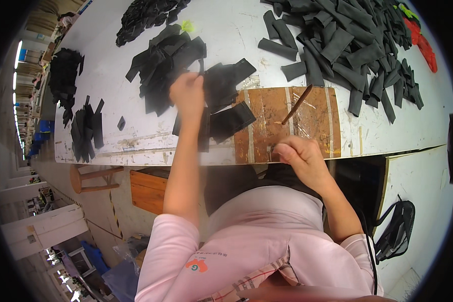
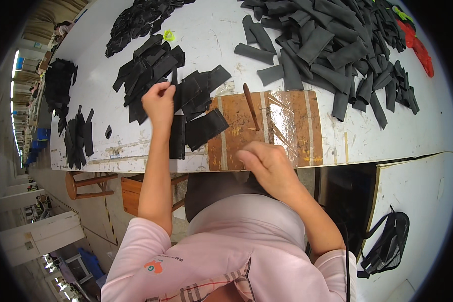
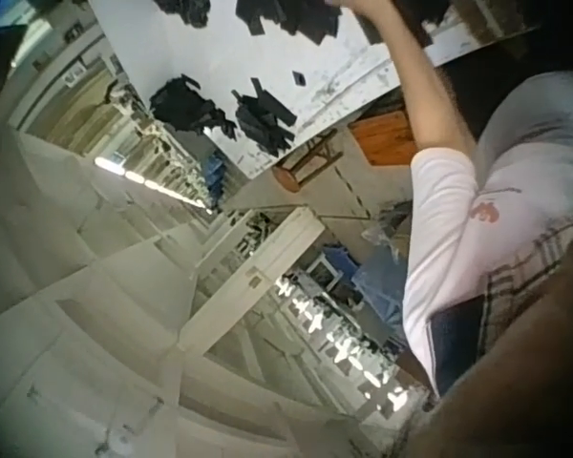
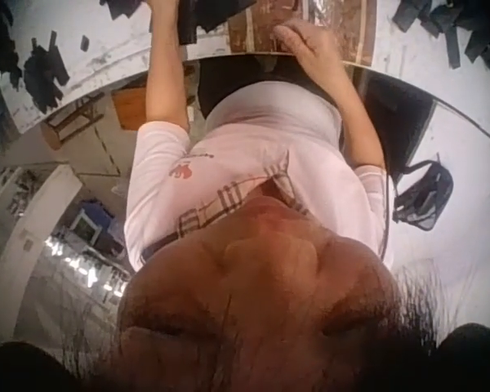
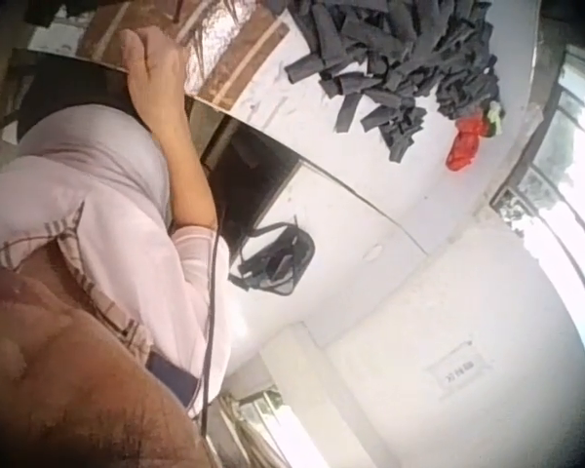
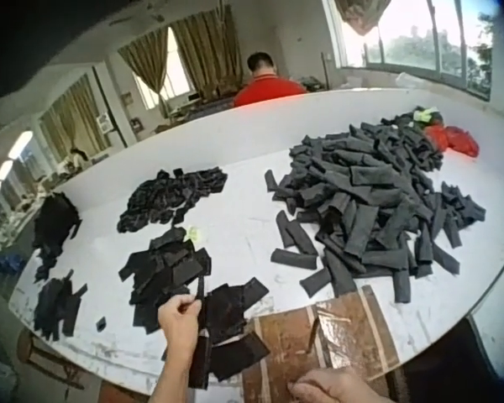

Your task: The recorder is assembling small black foam components at a factory workbench.

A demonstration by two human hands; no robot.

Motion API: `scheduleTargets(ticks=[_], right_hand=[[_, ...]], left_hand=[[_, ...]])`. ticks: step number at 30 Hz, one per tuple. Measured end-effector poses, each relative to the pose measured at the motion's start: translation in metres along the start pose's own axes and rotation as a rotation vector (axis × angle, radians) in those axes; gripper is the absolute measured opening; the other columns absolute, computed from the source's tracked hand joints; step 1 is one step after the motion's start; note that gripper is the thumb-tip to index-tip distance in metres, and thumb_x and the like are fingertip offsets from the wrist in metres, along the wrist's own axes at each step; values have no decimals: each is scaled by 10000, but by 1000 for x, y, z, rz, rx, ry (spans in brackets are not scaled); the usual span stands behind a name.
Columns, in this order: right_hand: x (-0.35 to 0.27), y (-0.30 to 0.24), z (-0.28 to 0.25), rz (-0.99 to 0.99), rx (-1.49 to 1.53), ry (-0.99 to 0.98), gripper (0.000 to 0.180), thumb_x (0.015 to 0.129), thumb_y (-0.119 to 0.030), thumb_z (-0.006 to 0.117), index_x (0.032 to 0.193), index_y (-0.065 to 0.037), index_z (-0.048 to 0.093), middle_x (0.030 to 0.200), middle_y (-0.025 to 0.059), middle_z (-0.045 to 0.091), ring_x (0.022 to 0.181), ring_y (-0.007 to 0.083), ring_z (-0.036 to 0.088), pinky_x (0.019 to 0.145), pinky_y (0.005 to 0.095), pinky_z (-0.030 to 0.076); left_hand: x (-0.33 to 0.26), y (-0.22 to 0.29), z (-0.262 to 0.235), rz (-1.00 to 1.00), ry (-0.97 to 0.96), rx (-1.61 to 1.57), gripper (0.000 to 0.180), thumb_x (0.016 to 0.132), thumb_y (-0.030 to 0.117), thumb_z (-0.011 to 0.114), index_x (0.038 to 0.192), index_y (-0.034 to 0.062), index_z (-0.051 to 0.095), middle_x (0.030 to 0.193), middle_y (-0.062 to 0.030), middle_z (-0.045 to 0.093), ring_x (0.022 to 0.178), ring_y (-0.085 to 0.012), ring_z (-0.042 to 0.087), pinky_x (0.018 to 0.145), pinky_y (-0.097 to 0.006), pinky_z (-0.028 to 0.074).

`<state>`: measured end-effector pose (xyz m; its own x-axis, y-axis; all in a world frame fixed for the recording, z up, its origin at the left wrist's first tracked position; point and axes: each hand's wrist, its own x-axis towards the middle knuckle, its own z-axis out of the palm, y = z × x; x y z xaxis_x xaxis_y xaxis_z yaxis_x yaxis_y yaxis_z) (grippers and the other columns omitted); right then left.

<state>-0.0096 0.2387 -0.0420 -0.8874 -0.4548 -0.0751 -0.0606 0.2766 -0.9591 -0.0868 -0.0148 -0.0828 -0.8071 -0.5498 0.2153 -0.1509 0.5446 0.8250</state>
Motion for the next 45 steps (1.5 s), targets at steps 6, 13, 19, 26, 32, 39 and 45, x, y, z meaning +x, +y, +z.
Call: scheduleTargets(ticks=[6,13,19,26,32,39,45], right_hand=[[33,-17,33,-272,-61,269,282,737,-142,630,927,36,522,757,102,569,596,211,547,564,291,437],[29,-21,29,5,388,89,190,728,-108,642,833,35,576,657,22,556,552,61,498,490,193,395],[22,-21,26,102,482,316,125,766,-145,613,739,-23,611,577,-22,529,447,24,434,409,162,329],[16,-8,24,275,887,328,174,790,-198,602,711,-47,565,569,-11,516,435,31,409,407,157,322],[17,-6,28,285,870,315,178,790,-204,605,724,-46,555,573,-4,516,429,36,417,401,154,334],[19,4,28,254,843,227,176,802,-219,584,791,-44,563,672,20,584,534,83,544,476,193,438],[13,14,23,117,-258,287,237,760,-232,622,718,-4,572,572,22,525,446,107,461,436,220,374]], left_hand=[[-50,29,-37,-241,-338,-984,155,760,5,549,906,-44,566,874,-83,600,787,-141,565,719,-247,442],[-101,42,-38,-324,-637,-928,175,805,48,523,965,-23,539,866,-80,594,793,-105,553,721,-217,430],[-123,56,-32,-456,-398,-1055,241,849,134,462,1025,-27,497,924,-121,576,832,-149,542,750,-255,419],[-144,54,-48,-594,-561,-1267,281,791,85,431,1037,-41,482,952,-133,570,838,-180,552,730,-285,428],[-151,56,-54,-434,-613,-1182,246,755,43,515,984,-46,515,877,-109,593,728,-145,574,660,-230,439],[-153,66,-53,-420,-483,-960,158,748,-15,552,899,-60,543,766,-90,601,629,-101,563,580,-189,446],[-151,56,-50,-220,-212,-634,69,747,-36,559,814,-53,561,680,-25,566,563,-38,496,519,-162,411]])
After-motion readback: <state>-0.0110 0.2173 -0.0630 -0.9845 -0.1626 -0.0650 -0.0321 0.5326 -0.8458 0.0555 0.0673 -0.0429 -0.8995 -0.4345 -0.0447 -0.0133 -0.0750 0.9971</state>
